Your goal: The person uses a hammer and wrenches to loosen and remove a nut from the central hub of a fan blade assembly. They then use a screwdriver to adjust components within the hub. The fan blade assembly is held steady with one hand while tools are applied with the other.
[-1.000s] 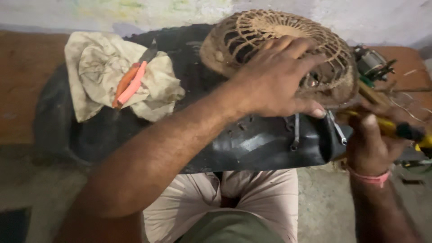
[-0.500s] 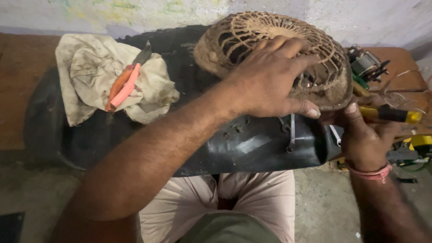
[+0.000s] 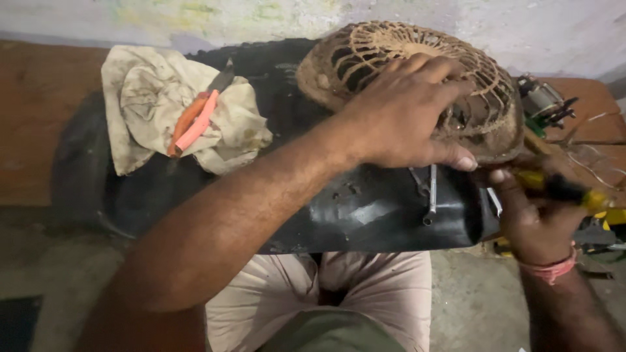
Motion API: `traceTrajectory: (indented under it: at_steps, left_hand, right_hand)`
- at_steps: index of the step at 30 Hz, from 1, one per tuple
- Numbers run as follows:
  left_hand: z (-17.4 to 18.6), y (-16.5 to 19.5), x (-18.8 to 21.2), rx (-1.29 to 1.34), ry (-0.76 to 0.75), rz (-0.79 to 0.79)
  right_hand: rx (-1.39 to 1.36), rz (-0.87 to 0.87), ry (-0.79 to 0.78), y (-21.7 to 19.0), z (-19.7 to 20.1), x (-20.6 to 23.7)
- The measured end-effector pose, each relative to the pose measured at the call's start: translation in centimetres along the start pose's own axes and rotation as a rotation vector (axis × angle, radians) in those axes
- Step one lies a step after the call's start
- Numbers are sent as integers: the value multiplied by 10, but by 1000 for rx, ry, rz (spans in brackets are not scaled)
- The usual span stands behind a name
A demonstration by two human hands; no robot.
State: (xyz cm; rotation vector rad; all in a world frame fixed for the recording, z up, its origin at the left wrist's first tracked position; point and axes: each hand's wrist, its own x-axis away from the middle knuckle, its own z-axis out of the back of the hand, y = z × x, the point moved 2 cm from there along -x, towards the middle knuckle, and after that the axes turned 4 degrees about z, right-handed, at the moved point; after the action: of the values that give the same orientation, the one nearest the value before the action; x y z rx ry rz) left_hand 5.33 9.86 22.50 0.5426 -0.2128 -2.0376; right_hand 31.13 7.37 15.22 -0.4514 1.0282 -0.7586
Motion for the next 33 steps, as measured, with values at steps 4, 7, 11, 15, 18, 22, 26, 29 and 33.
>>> traceTrajectory:
  at_steps: [4, 7, 11, 15, 18, 22, 26, 29, 33]
  left_hand:
    - [-3, 2, -8, -22, 46, -11]
    - [-4, -2, -11, -5, 42, 13]
    - [-10, 9, -8, 17, 9, 112]
    - [-8, 34, -27, -83, 137, 199]
    - [-1, 35, -45, -145, -48, 229]
    - [13, 33, -61, -191, 2, 225]
    - [6, 41, -63, -154, -15, 228]
    - [-2, 43, -63, -149, 15, 236]
    - [-6, 37, -67, -142, -27, 255]
  right_hand:
    - [187, 102, -155, 6, -25, 6]
    - [-108, -41, -68, 11, -21, 17]
    - [-179, 120, 90, 1, -3, 31]
    - [166, 270, 95, -24, 6, 39]
    - [152, 303, 58, -40, 13, 38]
    - [152, 305, 67, -39, 17, 22]
    - [-29, 192, 96, -18, 15, 3]
    - [-140, 129, 54, -9, 14, -2]
    - [164, 107, 15, -8, 7, -5]
